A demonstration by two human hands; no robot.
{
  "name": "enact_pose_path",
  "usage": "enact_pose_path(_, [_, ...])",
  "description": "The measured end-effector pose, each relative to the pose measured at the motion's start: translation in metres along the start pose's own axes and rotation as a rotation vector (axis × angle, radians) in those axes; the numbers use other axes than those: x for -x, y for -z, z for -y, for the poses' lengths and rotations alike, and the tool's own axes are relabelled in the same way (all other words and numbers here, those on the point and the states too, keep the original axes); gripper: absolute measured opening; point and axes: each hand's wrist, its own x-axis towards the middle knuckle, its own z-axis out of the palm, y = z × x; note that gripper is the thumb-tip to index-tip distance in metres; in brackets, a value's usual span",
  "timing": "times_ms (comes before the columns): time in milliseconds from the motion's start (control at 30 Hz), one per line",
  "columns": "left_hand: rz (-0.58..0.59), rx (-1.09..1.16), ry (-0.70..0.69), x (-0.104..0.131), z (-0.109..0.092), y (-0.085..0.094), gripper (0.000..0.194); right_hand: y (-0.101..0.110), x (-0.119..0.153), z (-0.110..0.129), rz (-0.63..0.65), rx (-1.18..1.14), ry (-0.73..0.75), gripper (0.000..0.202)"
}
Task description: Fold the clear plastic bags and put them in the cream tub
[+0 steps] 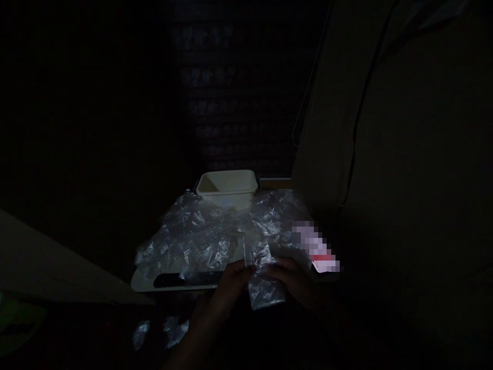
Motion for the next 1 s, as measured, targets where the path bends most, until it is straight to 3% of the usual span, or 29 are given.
enact_pose_path(367, [-0.014, -0.085, -0.018, 0.003, -0.003, 0.006, 0.024, -0.006, -0.001, -0.006, -0.033, -0.172, -0.046, 0.017])
enact_pose_path(467, [-0.023, -0.031, 0.0, 0.005, -0.004, 0.005, 0.022, -0.005, 0.0, -0.007, -0.079, -0.113, -0.014, 0.014])
enact_pose_path(667, [-0.063, -0.008, -0.001, 0.005, -0.005, 0.01, 0.011, -0.002, 0.005, 0.001, 0.023, 0.042, 0.055, 0.017])
enact_pose_path(767, [-0.04, -0.092, -0.02, 0.003, -0.008, 0.013, 0.012, 0.001, 0.003, 0.004, 0.011, -0.018, 0.051, 0.013])
enact_pose_path(1000, [-0.104, -0.448, -0.167, -0.015, -0.01, 0.016, 0.016, 0.01, -0.022, 0.002, -0.001, -0.144, 0.019, 0.02])
